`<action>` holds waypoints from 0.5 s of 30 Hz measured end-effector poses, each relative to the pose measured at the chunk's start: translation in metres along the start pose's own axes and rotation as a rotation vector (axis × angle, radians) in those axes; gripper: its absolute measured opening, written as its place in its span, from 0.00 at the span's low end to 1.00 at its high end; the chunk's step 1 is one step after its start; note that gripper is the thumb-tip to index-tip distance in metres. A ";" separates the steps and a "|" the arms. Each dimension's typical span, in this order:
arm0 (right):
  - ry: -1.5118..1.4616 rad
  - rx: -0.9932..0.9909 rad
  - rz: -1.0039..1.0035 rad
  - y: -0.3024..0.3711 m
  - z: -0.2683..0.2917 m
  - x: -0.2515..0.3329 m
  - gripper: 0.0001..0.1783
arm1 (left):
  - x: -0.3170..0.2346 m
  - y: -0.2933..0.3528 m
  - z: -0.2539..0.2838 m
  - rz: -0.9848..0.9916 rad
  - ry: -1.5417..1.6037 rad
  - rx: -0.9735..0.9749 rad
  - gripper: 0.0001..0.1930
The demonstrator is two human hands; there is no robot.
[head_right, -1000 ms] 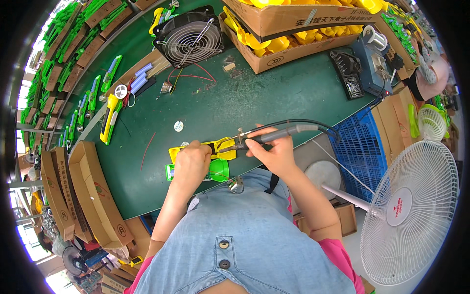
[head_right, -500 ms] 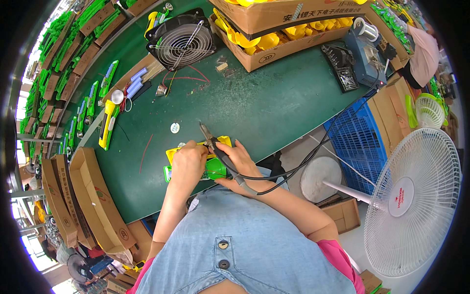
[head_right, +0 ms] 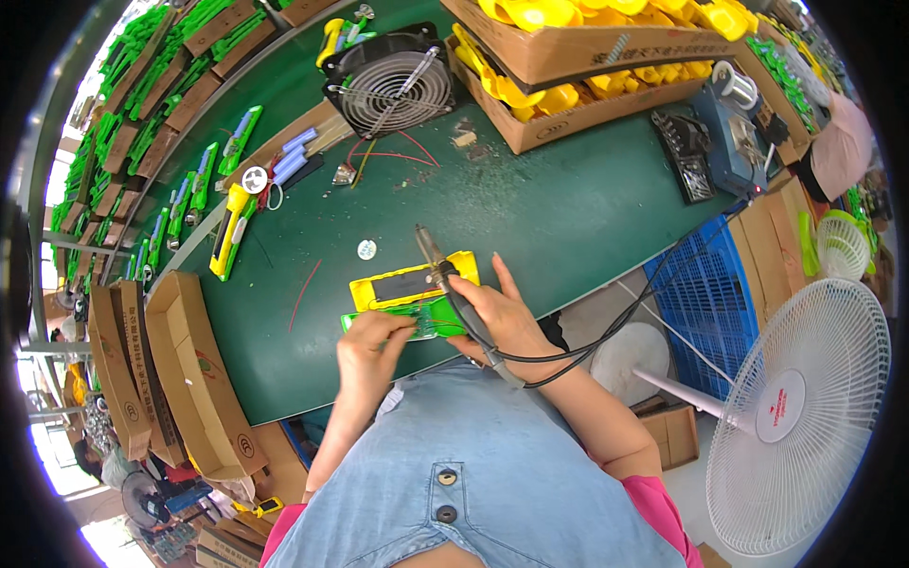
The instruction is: The person solders a circuit board and wires into a yellow flashlight housing using a soldering iron.
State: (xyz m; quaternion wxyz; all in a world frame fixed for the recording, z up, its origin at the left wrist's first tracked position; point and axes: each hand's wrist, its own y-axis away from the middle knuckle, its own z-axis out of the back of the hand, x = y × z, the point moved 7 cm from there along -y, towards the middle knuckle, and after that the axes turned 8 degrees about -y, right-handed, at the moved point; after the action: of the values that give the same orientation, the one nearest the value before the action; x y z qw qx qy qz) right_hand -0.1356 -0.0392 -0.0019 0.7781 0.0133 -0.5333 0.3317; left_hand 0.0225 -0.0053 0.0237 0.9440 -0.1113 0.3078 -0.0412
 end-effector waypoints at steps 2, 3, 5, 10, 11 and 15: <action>-0.016 0.003 -0.013 -0.005 0.003 -0.004 0.44 | -0.004 0.000 -0.008 -0.043 -0.070 -0.085 0.07; -0.029 0.001 -0.042 -0.008 0.004 -0.008 0.44 | -0.006 -0.001 -0.010 -0.045 -0.151 -0.079 0.07; -0.029 -0.016 -0.024 -0.013 0.007 -0.005 0.43 | -0.006 -0.003 -0.009 -0.039 -0.147 -0.088 0.07; -0.042 -0.145 -0.027 0.002 0.018 -0.002 0.32 | 0.000 -0.010 -0.003 -0.048 -0.066 0.015 0.07; -0.044 -0.203 -0.016 0.008 0.022 0.001 0.26 | 0.002 -0.011 -0.002 -0.051 -0.046 0.040 0.07; 0.039 -0.244 -0.007 0.031 0.026 0.015 0.17 | 0.009 -0.018 -0.002 0.032 0.036 0.118 0.06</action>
State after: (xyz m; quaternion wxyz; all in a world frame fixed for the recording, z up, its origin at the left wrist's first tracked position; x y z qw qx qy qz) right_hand -0.1704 -0.0173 0.0113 0.7853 -0.0859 -0.5544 0.2619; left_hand 0.0283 -0.0242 0.0206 0.9437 -0.0497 0.3237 -0.0460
